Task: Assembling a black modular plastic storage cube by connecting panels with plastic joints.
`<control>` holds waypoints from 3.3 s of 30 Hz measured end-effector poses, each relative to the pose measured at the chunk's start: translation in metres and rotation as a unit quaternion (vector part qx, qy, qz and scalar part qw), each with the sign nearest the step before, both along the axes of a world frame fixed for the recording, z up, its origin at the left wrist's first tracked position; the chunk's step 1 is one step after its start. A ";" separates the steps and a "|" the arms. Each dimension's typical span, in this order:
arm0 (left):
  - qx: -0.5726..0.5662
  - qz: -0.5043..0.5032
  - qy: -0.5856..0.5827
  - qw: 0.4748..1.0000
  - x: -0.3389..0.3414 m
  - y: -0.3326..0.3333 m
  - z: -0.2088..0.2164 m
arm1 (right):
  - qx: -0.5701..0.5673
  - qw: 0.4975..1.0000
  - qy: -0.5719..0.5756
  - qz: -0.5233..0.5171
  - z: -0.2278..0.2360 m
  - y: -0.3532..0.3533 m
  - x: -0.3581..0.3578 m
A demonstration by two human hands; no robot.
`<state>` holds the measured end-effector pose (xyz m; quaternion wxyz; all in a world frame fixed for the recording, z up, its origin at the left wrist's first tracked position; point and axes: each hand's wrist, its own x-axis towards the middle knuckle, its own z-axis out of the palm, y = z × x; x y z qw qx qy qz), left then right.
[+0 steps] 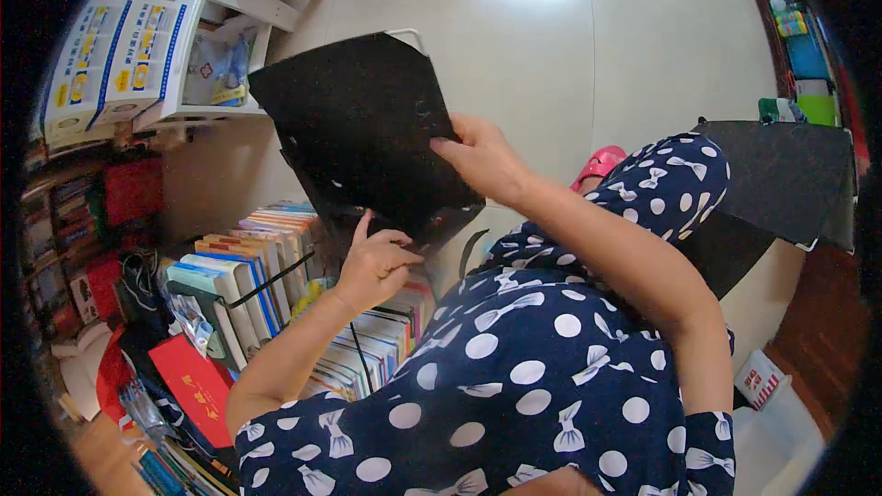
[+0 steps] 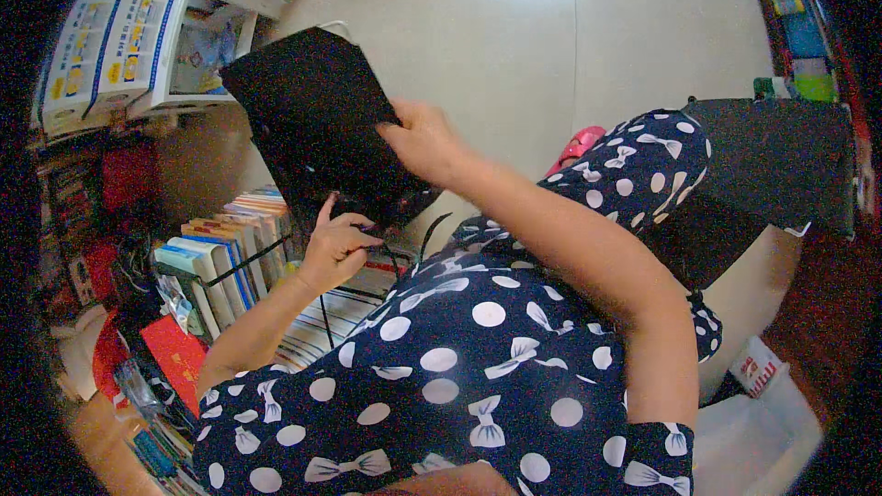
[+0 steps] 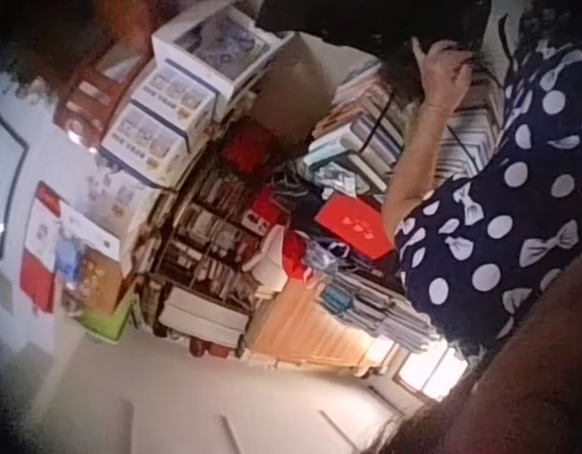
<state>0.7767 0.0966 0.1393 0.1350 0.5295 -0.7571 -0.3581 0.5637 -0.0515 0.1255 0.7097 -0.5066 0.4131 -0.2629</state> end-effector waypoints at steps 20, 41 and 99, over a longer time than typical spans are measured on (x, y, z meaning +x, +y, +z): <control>-0.029 -0.023 0.079 0.996 -0.007 -0.007 0.000 | -0.347 0.921 0.176 0.033 0.003 0.000 -0.019; -0.047 -0.215 -0.238 0.946 -0.151 -0.118 -0.044 | -0.017 0.959 0.030 -0.283 0.012 0.029 -0.235; -0.210 -0.432 -0.195 0.855 -0.587 -0.046 -0.088 | 0.167 0.296 0.152 -0.928 -0.170 0.151 -0.423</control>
